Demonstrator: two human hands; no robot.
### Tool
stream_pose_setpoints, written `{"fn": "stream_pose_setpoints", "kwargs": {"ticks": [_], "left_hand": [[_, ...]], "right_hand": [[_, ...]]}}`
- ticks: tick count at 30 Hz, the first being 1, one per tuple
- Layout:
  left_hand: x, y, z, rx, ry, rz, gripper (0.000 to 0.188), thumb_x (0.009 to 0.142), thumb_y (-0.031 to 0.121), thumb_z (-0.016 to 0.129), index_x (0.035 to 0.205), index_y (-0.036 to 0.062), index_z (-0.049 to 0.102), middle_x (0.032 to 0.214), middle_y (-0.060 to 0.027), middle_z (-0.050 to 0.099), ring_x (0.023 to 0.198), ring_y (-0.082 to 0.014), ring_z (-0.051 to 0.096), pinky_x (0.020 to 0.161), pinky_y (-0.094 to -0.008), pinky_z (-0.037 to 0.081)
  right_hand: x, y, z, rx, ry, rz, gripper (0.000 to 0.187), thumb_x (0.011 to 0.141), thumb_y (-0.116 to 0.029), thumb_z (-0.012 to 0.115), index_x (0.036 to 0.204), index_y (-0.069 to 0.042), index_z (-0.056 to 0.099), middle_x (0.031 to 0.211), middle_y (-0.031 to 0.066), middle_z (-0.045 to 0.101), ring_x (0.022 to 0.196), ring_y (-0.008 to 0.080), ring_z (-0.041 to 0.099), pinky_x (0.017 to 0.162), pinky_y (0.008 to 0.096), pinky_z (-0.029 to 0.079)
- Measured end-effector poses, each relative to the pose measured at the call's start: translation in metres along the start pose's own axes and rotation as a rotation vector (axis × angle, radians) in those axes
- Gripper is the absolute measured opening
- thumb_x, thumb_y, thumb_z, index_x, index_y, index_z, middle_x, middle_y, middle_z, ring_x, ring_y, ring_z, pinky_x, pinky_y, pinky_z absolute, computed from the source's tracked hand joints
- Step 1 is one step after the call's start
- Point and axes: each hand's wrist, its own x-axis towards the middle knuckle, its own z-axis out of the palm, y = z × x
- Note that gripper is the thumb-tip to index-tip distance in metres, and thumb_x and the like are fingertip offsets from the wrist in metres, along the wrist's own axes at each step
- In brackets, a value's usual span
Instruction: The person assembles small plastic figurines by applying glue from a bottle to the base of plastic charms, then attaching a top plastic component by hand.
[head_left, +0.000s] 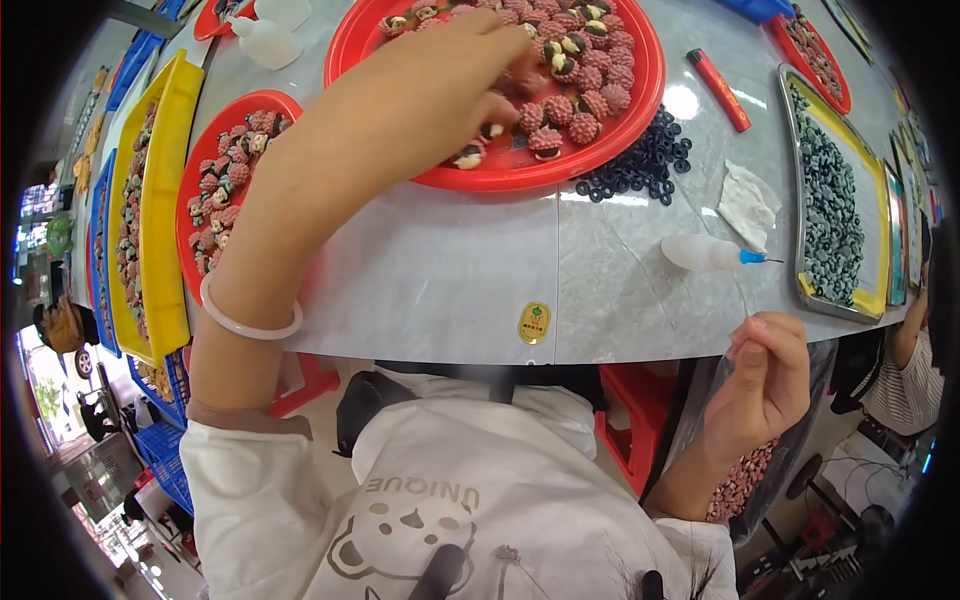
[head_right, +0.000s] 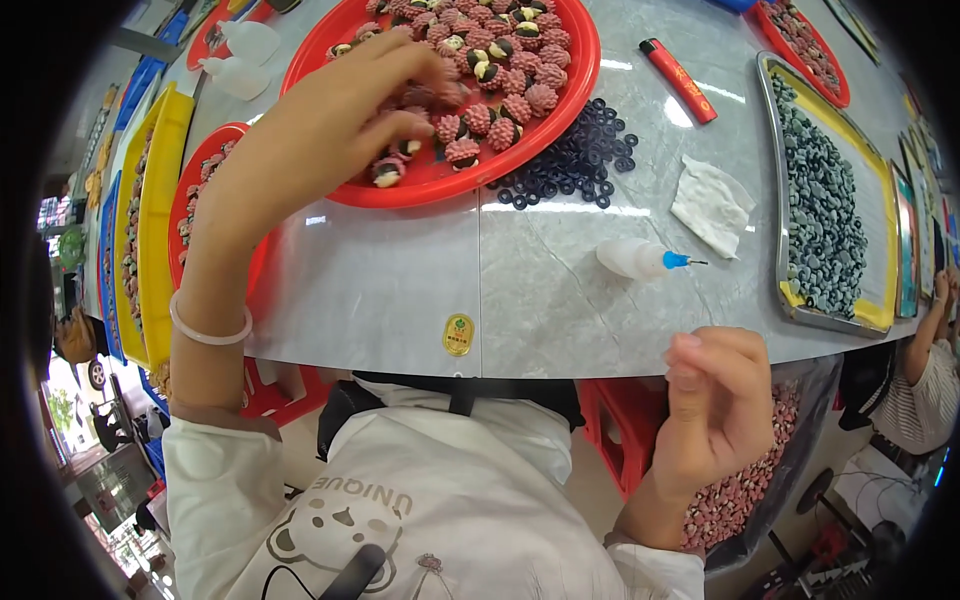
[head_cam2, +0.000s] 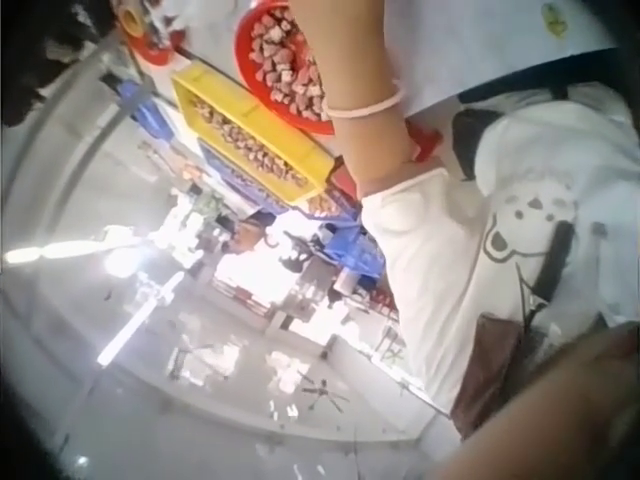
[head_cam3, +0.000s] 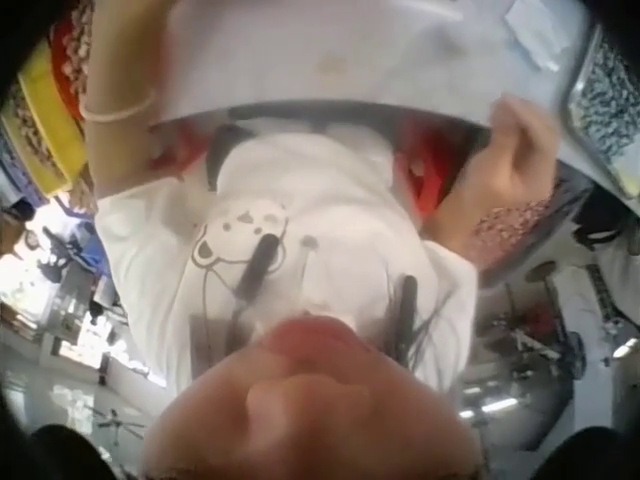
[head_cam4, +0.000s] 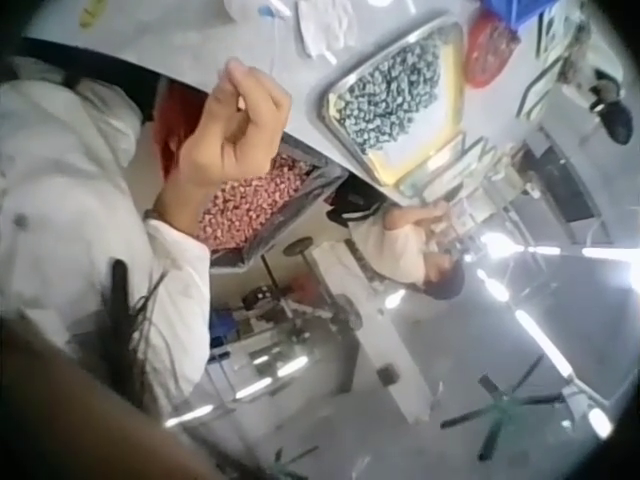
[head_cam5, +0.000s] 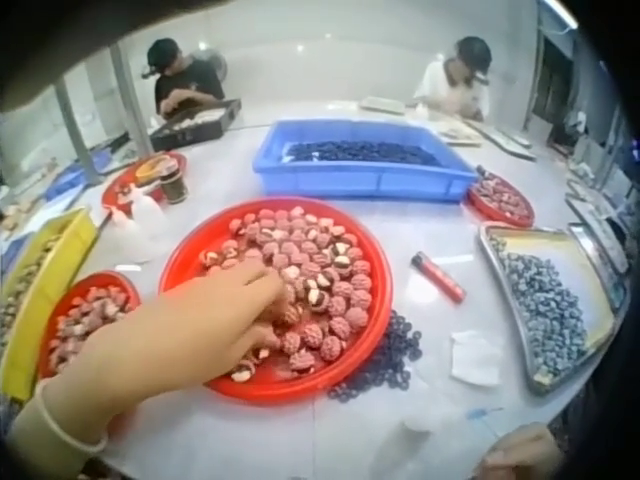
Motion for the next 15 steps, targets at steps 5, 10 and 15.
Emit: {"fn": "stream_pose_setpoints", "kwargs": {"ticks": [5, 10, 15], "left_hand": [[-0.002, -0.014, 0.001, 0.123, 0.083, -0.027, 0.016, 0.075, 0.007, 0.053, 0.091, 0.0059, 0.05, 0.088, -0.0067, 0.049, 0.082, -0.021, 0.051, 0.072, -0.0273, 0.041], [0.004, 0.002, -0.008, 0.04, 0.006, -0.097, 0.012, 0.073, 0.004, 0.051, 0.085, 0.0021, 0.05, 0.088, -0.0087, 0.048, 0.08, -0.0198, 0.05, 0.07, -0.0272, 0.041], [-0.009, 0.021, -0.005, -0.428, 0.13, -0.271, 0.014, 0.074, -0.002, 0.05, 0.087, -0.0006, 0.044, 0.079, -0.0072, 0.048, 0.053, -0.0073, 0.051, 0.049, -0.0185, 0.042]], "right_hand": [[0.001, 0.005, -0.007, 0.0, 0.02, 0.052, 0.011, 0.079, -0.005, 0.051, 0.084, 0.004, 0.054, 0.074, 0.0074, 0.048, 0.063, 0.0107, 0.042, 0.053, 0.0191, 0.032], [0.007, 0.008, -0.01, 0.012, 0.073, 0.036, 0.01, 0.075, 0.001, 0.052, 0.084, 0.005, 0.055, 0.074, 0.009, 0.05, 0.062, 0.0114, 0.045, 0.054, 0.0189, 0.035], [0.018, 0.014, 0.004, 0.007, 0.113, 0.083, 0.016, 0.073, -0.001, 0.054, 0.089, 0.004, 0.055, 0.079, 0.0086, 0.052, 0.069, 0.0117, 0.046, 0.062, 0.0201, 0.037]]}}
